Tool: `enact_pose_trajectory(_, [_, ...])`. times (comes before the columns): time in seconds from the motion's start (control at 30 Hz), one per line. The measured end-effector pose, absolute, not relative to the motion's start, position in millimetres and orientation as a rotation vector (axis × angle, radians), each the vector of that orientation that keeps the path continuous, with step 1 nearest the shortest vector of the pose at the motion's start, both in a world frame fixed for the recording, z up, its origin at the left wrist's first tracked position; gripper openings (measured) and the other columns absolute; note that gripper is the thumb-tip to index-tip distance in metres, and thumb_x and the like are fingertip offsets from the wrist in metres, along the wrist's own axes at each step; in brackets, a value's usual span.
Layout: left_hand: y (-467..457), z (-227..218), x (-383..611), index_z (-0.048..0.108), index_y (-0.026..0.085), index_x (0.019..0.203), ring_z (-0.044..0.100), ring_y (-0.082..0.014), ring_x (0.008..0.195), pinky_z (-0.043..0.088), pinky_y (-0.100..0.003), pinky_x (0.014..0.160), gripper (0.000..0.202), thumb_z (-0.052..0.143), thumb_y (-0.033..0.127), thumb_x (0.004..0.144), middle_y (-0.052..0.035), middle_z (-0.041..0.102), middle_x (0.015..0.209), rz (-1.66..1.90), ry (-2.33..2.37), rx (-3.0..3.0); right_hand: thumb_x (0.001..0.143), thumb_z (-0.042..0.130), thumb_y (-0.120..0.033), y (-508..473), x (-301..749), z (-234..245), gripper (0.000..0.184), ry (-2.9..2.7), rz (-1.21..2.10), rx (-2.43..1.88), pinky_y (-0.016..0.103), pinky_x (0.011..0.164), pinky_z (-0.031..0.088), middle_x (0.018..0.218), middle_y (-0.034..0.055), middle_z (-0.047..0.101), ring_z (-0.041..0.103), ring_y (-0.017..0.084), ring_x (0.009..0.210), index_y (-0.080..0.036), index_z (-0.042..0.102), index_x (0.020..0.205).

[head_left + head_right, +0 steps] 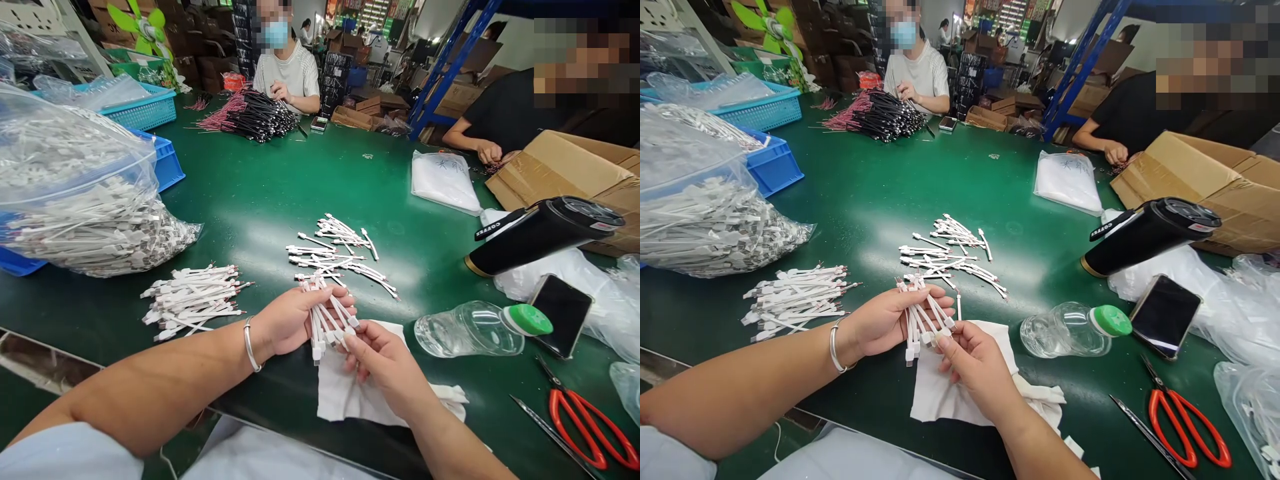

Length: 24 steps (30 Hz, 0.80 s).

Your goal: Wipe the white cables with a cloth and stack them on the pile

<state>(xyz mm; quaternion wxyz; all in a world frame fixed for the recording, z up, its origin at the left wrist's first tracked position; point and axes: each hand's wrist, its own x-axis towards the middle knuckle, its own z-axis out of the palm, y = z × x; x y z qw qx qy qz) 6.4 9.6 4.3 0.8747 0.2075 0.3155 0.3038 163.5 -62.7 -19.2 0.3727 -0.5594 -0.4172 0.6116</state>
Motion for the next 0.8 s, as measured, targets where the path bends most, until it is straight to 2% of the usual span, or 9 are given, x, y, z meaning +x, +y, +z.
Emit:
enact_pose_trajectory(0.1, [8.9,4.7,6.4,0.064,0.010,0.085,0.067,-0.0173,0.076,0.050,-0.033,0.077,0.016,0.050,0.017,0.087,-0.0108,0.069,0.088,0.631,0.674,0.446,0.078,0.058,-0.053,-61.6,164.6,-19.1,0.037,-1.108,1.514,-1.453,0.021,0.047,0.038,0.064,0.0003,0.061,0.053,0.011,0.056,-0.018,0.060,0.087])
enact_pose_trajectory(0.2, [8.3,4.5,6.0,0.064,0.010,0.085,0.067,-0.0177,0.076,0.050,-0.033,0.077,0.017,0.049,0.017,0.087,-0.0115,0.069,0.087,0.630,0.689,0.455,0.079,0.054,-0.056,-61.7,165.3,-18.4,0.039,-1.137,1.476,-1.481,0.022,0.048,0.038,0.057,-0.0003,0.058,0.051,0.011,0.054,-0.017,0.060,0.080])
enact_pose_trajectory(0.47, [10.0,2.9,5.4,0.064,0.010,0.084,0.066,-0.0167,0.073,0.051,-0.031,0.075,0.015,0.052,0.018,0.086,-0.0105,0.070,0.085,0.626,0.678,0.459,0.080,0.053,-0.056,-61.8,165.1,-17.3,0.040,-1.119,1.472,-1.490,0.022,0.048,0.039,0.056,-0.0002,0.056,0.050,0.011,0.053,-0.016,0.058,0.075])
enact_pose_trajectory(0.67, [11.2,2.2,6.2,0.064,0.009,0.085,0.066,-0.0171,0.074,0.051,-0.032,0.076,0.014,0.053,0.018,0.085,-0.0105,0.069,0.085,0.620,0.670,0.464,0.074,0.064,-0.049,-61.0,165.5,-20.4,0.035,-1.120,1.688,-1.418,0.020,0.046,0.039,0.075,0.0011,0.061,0.056,0.010,0.058,-0.016,0.058,0.083])
enact_pose_trajectory(0.8, [10.9,4.0,6.9,0.064,0.009,0.085,0.066,-0.0171,0.075,0.051,-0.032,0.076,0.016,0.050,0.017,0.087,-0.0109,0.069,0.085,0.625,0.693,0.458,0.071,0.069,-0.044,-62.1,165.3,-24.0,0.033,-1.099,1.741,-1.408,0.019,0.045,0.039,0.074,0.0004,0.061,0.055,0.009,0.056,-0.015,0.058,0.083])
